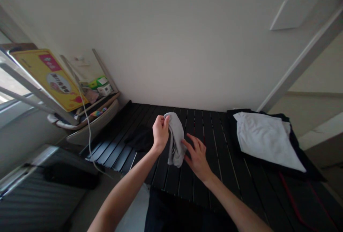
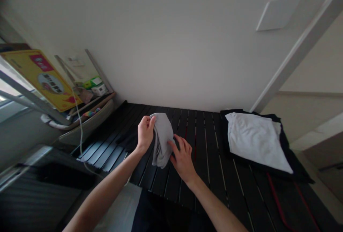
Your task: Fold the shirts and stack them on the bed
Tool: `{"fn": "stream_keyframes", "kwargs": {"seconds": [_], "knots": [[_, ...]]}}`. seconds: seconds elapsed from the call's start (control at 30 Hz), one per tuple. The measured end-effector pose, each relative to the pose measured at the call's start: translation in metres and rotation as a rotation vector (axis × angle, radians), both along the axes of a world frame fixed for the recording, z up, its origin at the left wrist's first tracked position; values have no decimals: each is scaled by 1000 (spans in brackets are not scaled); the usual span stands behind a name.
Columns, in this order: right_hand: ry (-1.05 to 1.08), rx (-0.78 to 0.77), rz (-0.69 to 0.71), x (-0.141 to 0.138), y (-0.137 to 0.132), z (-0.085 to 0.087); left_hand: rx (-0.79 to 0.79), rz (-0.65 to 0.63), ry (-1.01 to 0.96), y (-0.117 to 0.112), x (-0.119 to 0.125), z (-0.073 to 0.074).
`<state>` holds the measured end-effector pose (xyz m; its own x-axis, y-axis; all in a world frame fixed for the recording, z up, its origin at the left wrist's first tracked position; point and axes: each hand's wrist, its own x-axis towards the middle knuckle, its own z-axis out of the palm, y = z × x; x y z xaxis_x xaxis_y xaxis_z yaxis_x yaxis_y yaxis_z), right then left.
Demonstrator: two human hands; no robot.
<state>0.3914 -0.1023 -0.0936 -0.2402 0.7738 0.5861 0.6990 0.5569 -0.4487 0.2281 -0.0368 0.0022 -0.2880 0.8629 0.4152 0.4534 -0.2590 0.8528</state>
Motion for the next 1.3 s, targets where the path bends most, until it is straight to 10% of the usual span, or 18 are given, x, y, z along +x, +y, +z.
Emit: {"fn": "stream_keyframes", "kwargs": {"seconds": [0.23,0.4,0.5,0.77,1.03,1.3], "knots": [[460,-180,67,7,-8,38,-103,-110,237,-23,-4,-5],[595,-315,12,8,-7,67,-276,-633,380,-62,16,17],[601,-364,65,13,-3,72,-386,-710,413,-75,24,22],[629,-459,53,25,0,62,-314,-451,511,-70,24,7],[245,-814,222,48,-11,5,-251,-215,482,-51,12,3],[473,-671,68,95,12,24,-514,-685,345,-49,-15,-24]]}}
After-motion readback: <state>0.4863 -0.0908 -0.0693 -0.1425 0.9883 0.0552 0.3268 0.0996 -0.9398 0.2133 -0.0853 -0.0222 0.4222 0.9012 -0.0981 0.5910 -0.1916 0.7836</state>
